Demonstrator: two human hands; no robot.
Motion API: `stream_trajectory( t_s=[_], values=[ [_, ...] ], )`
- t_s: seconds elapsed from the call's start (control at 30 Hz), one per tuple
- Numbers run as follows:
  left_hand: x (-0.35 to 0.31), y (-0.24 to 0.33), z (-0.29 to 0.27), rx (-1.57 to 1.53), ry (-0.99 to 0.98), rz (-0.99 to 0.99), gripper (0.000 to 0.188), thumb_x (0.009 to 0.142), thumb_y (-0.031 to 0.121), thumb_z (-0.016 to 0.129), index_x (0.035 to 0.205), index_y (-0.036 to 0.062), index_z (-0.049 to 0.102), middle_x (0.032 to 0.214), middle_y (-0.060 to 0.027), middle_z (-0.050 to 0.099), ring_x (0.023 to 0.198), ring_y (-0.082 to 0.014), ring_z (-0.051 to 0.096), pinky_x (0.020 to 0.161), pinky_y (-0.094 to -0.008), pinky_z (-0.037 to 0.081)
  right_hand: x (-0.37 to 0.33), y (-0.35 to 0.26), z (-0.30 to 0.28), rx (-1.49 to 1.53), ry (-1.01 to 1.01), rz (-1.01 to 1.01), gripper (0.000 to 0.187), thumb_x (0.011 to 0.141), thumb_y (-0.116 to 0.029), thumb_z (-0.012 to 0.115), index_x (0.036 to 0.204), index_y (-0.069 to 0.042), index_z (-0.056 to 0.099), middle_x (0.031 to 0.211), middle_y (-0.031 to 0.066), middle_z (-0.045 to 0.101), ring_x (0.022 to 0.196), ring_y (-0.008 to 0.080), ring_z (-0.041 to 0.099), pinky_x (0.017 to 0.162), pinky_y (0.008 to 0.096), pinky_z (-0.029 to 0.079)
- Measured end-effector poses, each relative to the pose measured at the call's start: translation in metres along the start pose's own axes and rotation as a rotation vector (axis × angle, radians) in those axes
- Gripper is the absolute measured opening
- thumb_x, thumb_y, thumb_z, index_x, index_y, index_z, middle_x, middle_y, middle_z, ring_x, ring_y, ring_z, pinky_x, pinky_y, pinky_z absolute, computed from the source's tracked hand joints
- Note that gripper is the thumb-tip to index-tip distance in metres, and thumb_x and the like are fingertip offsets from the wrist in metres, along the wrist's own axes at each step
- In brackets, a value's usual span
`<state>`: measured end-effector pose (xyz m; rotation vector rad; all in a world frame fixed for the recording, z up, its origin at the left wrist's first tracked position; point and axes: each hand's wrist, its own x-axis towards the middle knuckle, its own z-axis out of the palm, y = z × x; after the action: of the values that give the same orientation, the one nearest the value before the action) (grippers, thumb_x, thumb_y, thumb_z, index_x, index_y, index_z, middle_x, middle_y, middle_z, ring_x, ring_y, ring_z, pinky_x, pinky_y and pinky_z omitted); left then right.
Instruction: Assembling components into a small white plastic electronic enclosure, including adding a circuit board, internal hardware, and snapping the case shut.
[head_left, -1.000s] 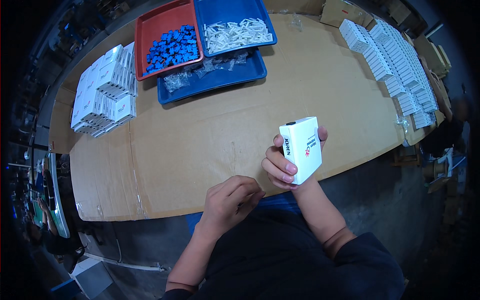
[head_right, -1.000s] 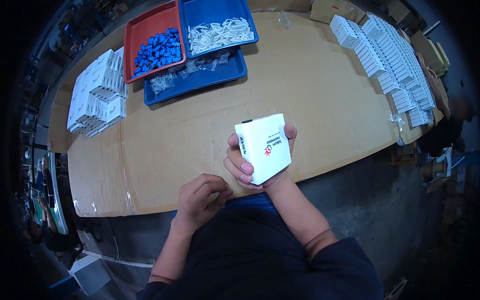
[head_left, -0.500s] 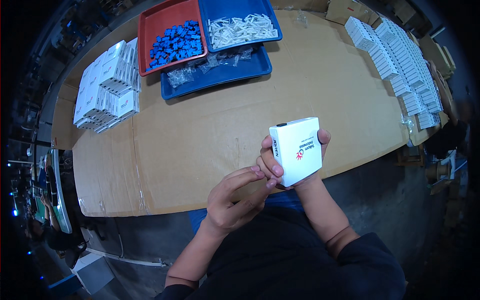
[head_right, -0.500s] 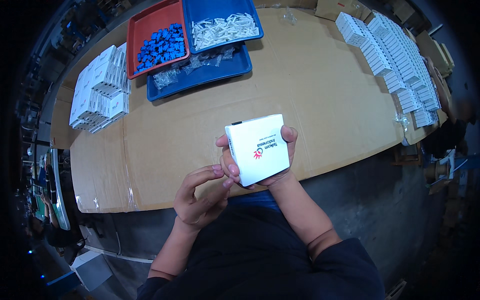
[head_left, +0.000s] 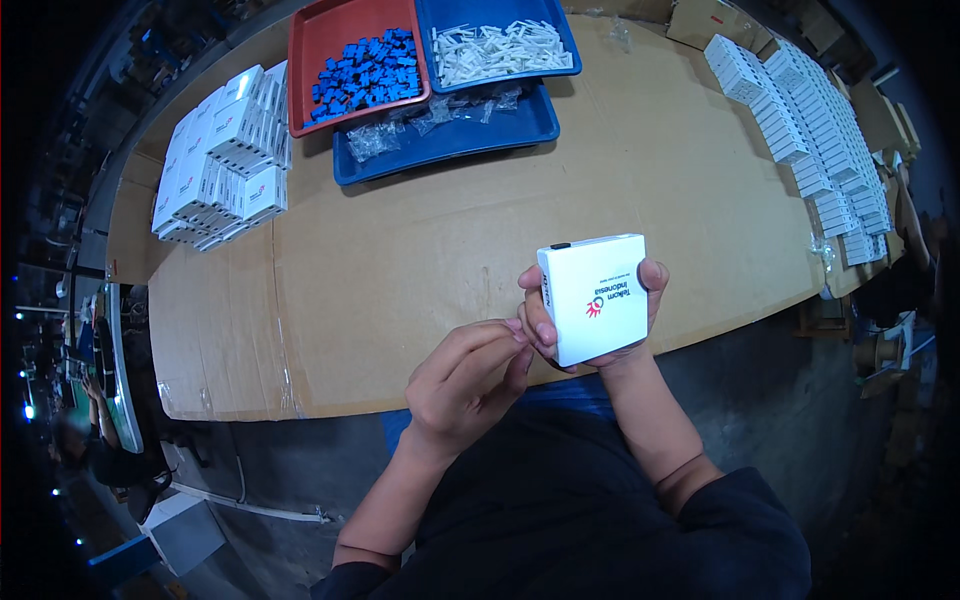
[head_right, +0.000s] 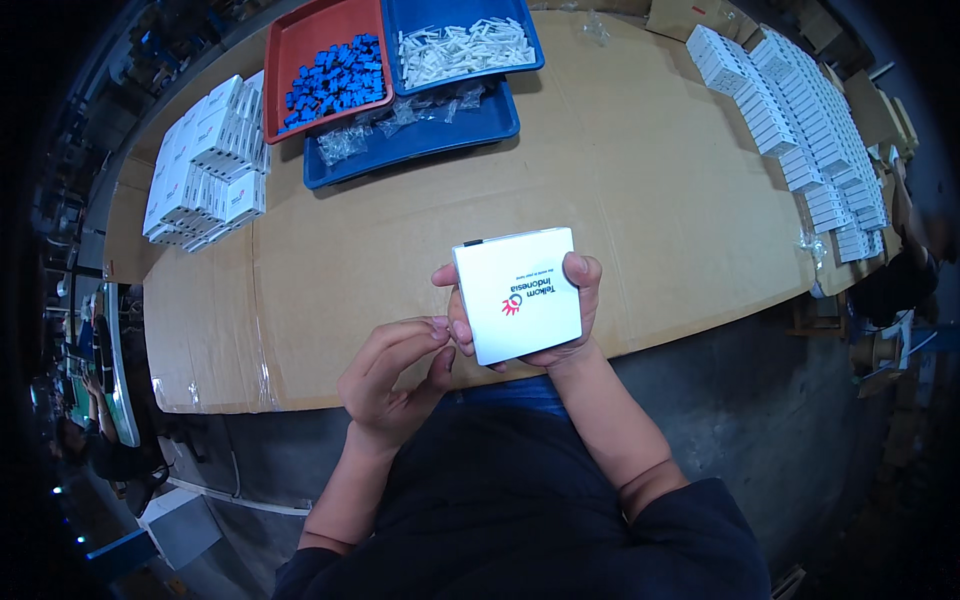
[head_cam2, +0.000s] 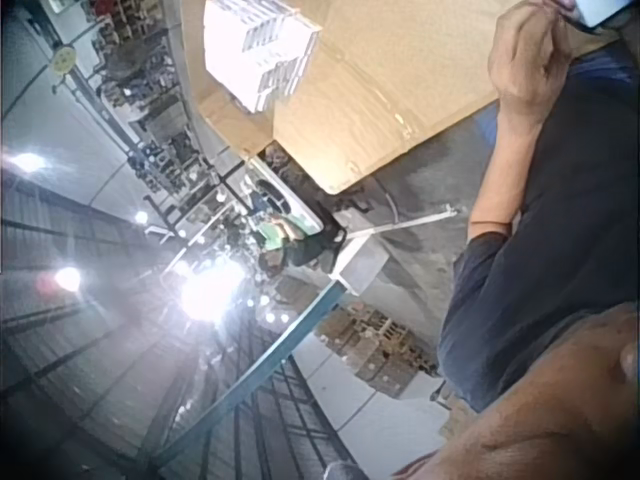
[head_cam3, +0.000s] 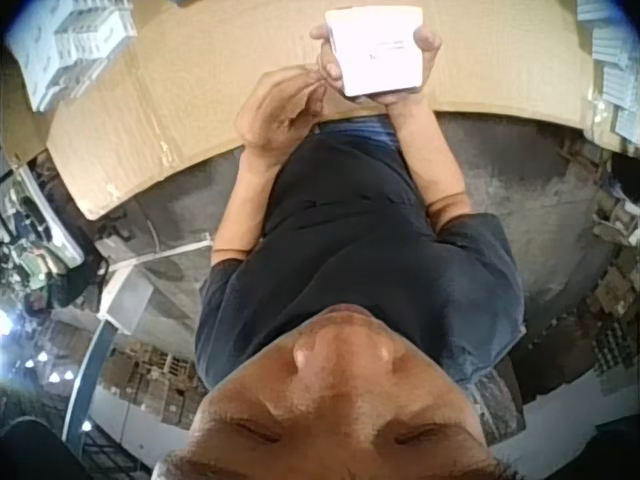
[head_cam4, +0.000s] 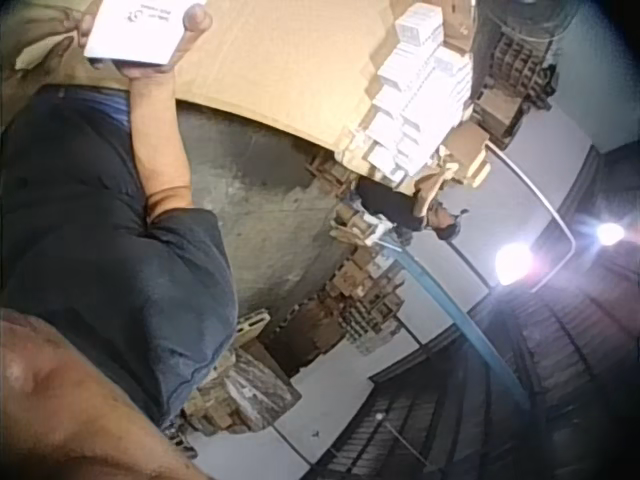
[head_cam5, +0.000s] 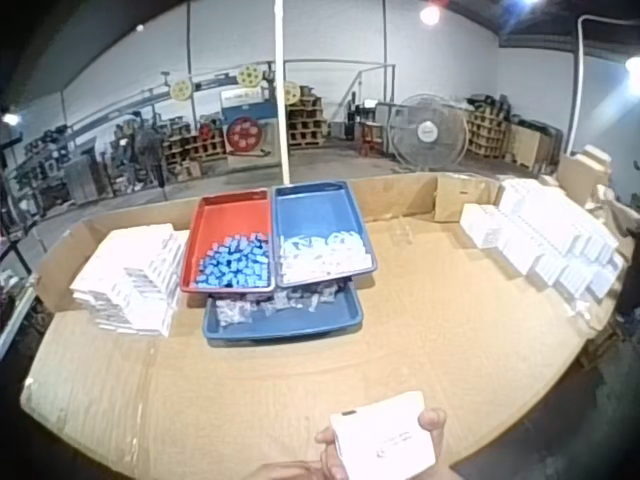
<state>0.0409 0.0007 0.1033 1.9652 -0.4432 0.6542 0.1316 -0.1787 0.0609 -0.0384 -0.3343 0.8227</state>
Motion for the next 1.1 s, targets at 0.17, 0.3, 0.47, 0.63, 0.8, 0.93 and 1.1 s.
stream_trajectory(
  t_s=[0.17,0.3,0.47,0.63,0.8,0.93,1.1],
  values=[
    [0.0031,-0.0051,-0.0031,0.020,-0.031,-0.006,0.026,0.077,-0.008,0.082,0.100,0.0000,0.072,0.100,-0.0119,0.072,0.091,-0.0237,0.075,0.077,-0.0316,0.061,-0.0006,-0.0001,0.0020,-0.122,0.083,0.012,0.119,0.077,-0.070,0.066,0.141,0.026,0.036,0.097,0.0398,0.061,0.081,0.0433,0.069,0.046,0.0361,0.059],
    [0.0035,-0.0047,-0.0044,0.024,-0.038,-0.023,0.026,0.077,-0.007,0.082,0.100,0.0005,0.072,0.100,-0.0117,0.072,0.091,-0.0238,0.075,0.077,-0.0316,0.061,-0.0004,-0.0004,-0.0001,-0.114,0.080,0.023,0.120,0.077,-0.070,0.066,0.142,0.026,0.035,0.098,0.0402,0.061,0.081,0.0437,0.069,0.047,0.0370,0.060],
    [0.0036,-0.0048,-0.0053,0.020,-0.048,-0.042,0.024,0.078,-0.006,0.081,0.099,0.0008,0.072,0.100,-0.0115,0.072,0.091,-0.0237,0.075,0.077,-0.0313,0.061,0.0001,-0.0025,-0.0010,-0.169,0.088,0.034,0.118,0.077,-0.067,0.067,0.141,0.027,0.035,0.098,0.0415,0.060,0.085,0.0463,0.069,0.048,0.0387,0.061],
    [0.0041,-0.0062,-0.0061,0.019,-0.055,-0.046,0.023,0.078,-0.005,0.081,0.099,0.0010,0.072,0.099,-0.0113,0.072,0.090,-0.0236,0.075,0.076,-0.0314,0.061,0.0008,-0.0007,0.0017,-0.184,0.128,0.022,0.117,0.076,-0.066,0.068,0.140,0.027,0.036,0.097,0.0419,0.060,0.084,0.0471,0.069,0.047,0.0395,0.062],
    [0.0040,-0.0068,-0.0061,0.024,-0.068,-0.049,0.025,0.077,-0.005,0.081,0.098,0.0017,0.071,0.099,-0.0110,0.072,0.089,-0.0237,0.074,0.074,-0.0316,0.060,0.0014,-0.0007,0.0022,-0.176,0.137,0.019,0.116,0.076,-0.065,0.068,0.139,0.027,0.037,0.096,0.0413,0.060,0.085,0.0469,0.069,0.047,0.0396,0.062],
    [0.0058,-0.0034,-0.0083,0.022,-0.088,-0.076,0.025,0.077,-0.008,0.080,0.098,0.0006,0.070,0.096,-0.0124,0.073,0.090,-0.0244,0.075,0.077,-0.0323,0.060,0.0010,-0.0021,0.0019,-0.186,0.115,0.044,0.116,0.075,-0.064,0.069,0.140,0.027,0.037,0.097,0.0401,0.060,0.089,0.0470,0.069,0.048,0.0399,0.062],
    [0.0057,-0.0024,-0.0087,0.031,-0.117,-0.111,0.024,0.077,-0.008,0.080,0.097,0.0014,0.070,0.095,-0.0113,0.071,0.089,-0.0238,0.074,0.076,-0.0319,0.059,-0.0002,-0.0024,0.0022,-0.215,0.144,0.049,0.117,0.074,-0.063,0.069,0.141,0.027,0.036,0.099,0.0396,0.060,0.090,0.0469,0.069,0.050,0.0408,0.062]
  ],
)
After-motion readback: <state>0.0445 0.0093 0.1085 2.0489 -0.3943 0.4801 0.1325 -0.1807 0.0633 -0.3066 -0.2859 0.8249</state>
